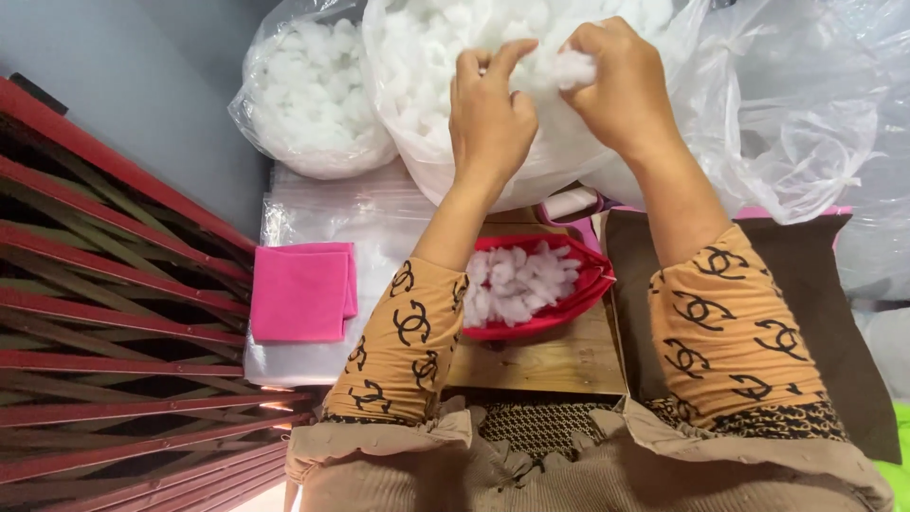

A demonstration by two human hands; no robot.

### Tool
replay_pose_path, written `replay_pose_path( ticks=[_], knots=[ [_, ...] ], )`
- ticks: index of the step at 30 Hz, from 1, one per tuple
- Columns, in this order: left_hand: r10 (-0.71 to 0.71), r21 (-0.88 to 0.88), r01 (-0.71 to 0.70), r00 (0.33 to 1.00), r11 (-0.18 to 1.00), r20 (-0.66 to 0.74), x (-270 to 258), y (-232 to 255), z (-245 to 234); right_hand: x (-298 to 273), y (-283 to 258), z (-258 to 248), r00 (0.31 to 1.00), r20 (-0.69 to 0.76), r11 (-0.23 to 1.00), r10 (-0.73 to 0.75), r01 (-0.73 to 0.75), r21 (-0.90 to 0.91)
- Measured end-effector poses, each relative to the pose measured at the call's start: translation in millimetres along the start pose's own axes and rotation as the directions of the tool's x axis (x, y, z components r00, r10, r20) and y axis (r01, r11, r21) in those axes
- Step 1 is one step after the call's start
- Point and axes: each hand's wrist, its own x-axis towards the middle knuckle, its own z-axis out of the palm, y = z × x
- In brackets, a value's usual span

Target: Stuffing a small red pillowcase with white polyester fiberfill by hand.

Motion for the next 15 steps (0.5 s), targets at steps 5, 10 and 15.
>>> replay_pose_path(
  ticks=[5,10,15],
  knots=[
    [0.186,0.483,-0.224,0.974,0.846,0.127,12,-21,17,11,-16,-26,0.994,-0.020,0.993,-0.107,0.106,-0.041],
    [0.356,0.535,-0.262,0.931,0.803,-0.079,23,-21,14,18,-45,-62,0.990,-0.030,0.988,-0.140,0.141,0.060],
    [0.383,0.496,-0.310,0.922,0.811,-0.050,11,-19,-1,1,-39,-102,0.993,-0.069,0.994,-0.095,0.098,0.040]
  ],
)
